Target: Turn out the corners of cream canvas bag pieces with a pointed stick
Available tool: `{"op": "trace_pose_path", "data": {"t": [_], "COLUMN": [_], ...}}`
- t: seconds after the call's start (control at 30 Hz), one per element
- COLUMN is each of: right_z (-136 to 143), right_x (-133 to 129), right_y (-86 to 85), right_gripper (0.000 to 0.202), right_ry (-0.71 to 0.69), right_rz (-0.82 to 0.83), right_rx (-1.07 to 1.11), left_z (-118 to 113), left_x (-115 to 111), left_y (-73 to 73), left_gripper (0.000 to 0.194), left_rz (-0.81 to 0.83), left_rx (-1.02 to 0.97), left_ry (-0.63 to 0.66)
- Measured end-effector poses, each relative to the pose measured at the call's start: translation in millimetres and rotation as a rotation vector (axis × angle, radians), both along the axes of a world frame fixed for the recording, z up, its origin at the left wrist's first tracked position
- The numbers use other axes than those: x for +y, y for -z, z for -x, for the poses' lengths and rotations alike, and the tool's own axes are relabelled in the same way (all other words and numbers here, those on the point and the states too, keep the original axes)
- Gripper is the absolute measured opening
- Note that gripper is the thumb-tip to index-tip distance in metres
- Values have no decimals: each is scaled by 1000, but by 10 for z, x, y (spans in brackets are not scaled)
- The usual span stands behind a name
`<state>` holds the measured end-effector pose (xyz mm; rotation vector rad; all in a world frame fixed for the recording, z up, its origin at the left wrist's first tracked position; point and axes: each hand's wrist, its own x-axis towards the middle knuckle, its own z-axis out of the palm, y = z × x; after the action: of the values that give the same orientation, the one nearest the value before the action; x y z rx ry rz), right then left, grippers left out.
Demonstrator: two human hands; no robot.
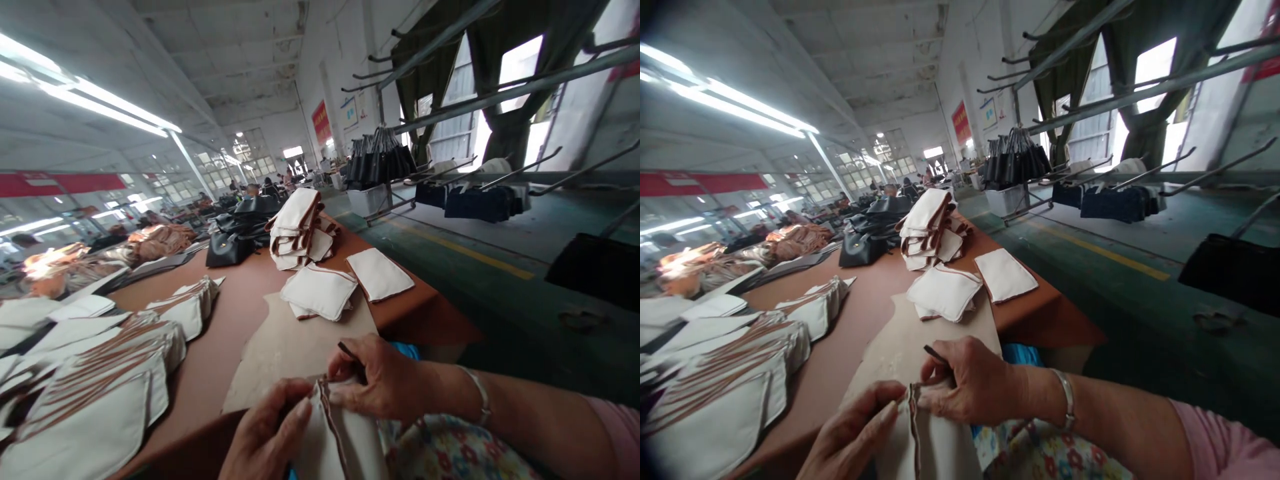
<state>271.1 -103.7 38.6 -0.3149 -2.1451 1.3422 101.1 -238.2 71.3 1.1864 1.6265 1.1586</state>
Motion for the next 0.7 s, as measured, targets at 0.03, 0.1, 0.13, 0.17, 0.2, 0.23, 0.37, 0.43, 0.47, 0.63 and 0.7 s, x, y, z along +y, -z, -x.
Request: {"op": "trace_pose_path", "data": {"t": [0.03,0.1,0.13,0.17,0.2,0.23,0.37,0.43,0.47,0.63,0.7], "right_z": [-10,-31,-44,-57,-70,-81,-105,-112,-117,-164,-168], "right_x": [-33,-100,-130,-153,-170,-180,-182,-185,-190,-215,-202], "right_y": [-13,-35,-44,-53,-59,-63,-25,26,52,66,13], "right_gripper": [19,16,15,15,14,12,5,7,8,11,10], "right_ry": [15,39,50,53,45,28,-21,6,27,62,30], "right_rz": [-51,-128,-150,-156,-142,-114,-66,-149,-208,-533,-481], "right_rx": [-2,-4,-8,-17,-33,-56,-140,-176,-198,-260,-254], "left_z": [-11,-37,-51,-68,-87,-109,-203,-243,-259,-306,-308], "left_x": [-10,-24,-32,-44,-58,-74,-137,-157,-164,-160,-144], "left_y": [5,29,39,45,46,44,47,78,99,234,289], "left_gripper": [26,28,30,31,31,31,30,31,32,32,33], "left_rz": [15,42,54,68,81,93,109,123,126,53,68], "left_rx": [17,60,83,97,97,82,-24,-24,-18,-96,-145], "left_ry": [0,21,26,19,5,-6,-29,-50,-69,-176,-177]}}
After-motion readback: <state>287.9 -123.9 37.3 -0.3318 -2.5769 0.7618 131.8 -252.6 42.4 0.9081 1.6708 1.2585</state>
